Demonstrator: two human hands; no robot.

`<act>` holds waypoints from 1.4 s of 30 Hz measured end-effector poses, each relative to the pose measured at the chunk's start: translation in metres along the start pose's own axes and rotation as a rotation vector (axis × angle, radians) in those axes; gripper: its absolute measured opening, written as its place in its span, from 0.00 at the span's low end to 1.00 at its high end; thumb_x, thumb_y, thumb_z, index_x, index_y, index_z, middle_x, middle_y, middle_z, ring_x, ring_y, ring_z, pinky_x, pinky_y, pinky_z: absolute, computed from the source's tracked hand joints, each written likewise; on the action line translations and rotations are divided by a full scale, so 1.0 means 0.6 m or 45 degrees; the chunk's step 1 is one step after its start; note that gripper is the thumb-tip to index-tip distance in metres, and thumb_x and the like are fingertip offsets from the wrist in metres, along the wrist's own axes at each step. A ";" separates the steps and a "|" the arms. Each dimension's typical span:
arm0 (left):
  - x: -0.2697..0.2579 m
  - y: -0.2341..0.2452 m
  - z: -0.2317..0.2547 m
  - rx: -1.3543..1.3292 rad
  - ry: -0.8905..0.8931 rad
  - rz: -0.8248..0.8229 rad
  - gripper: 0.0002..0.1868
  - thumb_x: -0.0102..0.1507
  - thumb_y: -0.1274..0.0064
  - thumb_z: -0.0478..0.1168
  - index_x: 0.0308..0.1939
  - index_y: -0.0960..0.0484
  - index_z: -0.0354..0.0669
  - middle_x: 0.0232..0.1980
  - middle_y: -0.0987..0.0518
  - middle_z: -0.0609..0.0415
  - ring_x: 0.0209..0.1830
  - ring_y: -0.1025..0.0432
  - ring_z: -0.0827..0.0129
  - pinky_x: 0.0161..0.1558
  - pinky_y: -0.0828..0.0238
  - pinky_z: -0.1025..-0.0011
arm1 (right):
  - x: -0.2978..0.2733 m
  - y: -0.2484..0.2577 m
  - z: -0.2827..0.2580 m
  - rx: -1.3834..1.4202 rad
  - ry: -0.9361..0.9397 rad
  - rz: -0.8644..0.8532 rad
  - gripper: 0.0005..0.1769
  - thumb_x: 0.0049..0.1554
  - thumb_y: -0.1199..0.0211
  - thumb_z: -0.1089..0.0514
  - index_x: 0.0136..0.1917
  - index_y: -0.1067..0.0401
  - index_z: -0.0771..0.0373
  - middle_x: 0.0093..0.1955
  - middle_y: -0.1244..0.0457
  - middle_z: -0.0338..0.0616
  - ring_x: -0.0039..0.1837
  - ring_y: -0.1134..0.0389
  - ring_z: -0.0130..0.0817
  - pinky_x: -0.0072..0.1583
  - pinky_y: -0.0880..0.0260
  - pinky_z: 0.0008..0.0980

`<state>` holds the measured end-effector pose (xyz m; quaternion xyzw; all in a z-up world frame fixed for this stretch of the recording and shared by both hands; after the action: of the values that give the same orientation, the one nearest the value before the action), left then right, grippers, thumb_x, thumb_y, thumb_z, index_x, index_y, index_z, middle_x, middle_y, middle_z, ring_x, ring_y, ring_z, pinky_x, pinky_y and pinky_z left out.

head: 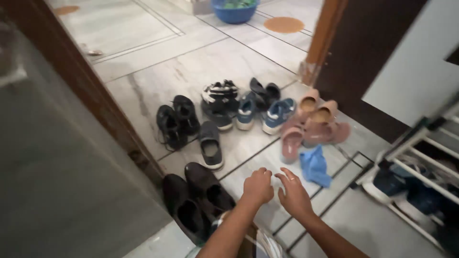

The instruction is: The person wipes a white shoe rack with a blue cloth, then cleans several pairs of shoes on the floor using the same cloth. The cleaned shoes are placed on the rack.

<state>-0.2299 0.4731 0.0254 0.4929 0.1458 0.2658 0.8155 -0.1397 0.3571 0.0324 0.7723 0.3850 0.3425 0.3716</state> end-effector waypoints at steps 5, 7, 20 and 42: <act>0.037 -0.006 -0.059 -0.018 0.110 0.022 0.21 0.58 0.45 0.37 0.57 0.23 0.44 0.64 0.27 0.50 0.63 0.31 0.54 0.55 0.28 0.54 | 0.072 -0.034 0.048 0.023 -0.043 -0.006 0.24 0.51 0.39 0.64 0.63 0.31 0.55 0.74 0.42 0.44 0.71 0.39 0.49 0.66 0.35 0.43; 0.052 -0.010 -0.073 0.010 0.161 -0.040 0.21 0.59 0.47 0.35 0.57 0.23 0.45 0.65 0.27 0.51 0.64 0.32 0.54 0.57 0.28 0.55 | 0.095 -0.049 0.066 0.028 -0.030 0.019 0.25 0.51 0.39 0.64 0.63 0.30 0.55 0.73 0.42 0.47 0.70 0.39 0.51 0.67 0.36 0.44; 0.214 -0.126 -0.014 -0.083 0.010 -0.085 0.24 0.58 0.45 0.35 0.58 0.26 0.44 0.64 0.28 0.53 0.66 0.34 0.57 0.55 0.28 0.56 | 0.139 -0.050 0.258 -0.211 -0.280 0.155 0.28 0.48 0.36 0.63 0.63 0.31 0.58 0.72 0.42 0.51 0.69 0.39 0.54 0.67 0.36 0.46; 0.356 -0.305 0.033 -0.069 -0.076 0.141 0.35 0.55 0.46 0.32 0.68 0.34 0.33 0.72 0.34 0.41 0.72 0.42 0.45 0.69 0.43 0.60 | 0.216 -0.106 0.462 -0.075 -0.376 0.085 0.36 0.51 0.41 0.67 0.73 0.38 0.63 0.65 0.40 0.56 0.66 0.37 0.59 0.66 0.35 0.46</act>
<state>0.0071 0.5139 -0.1214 0.4858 0.0867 0.2996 0.8165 0.1255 0.4087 -0.1250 0.8154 0.2899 0.2485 0.4352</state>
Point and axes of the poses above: each hand's wrist, its own x-axis towards the middle knuckle, its own y-axis out of the back of the hand, z = x × y, the point moved 2 cm from there along x, towards the middle knuckle
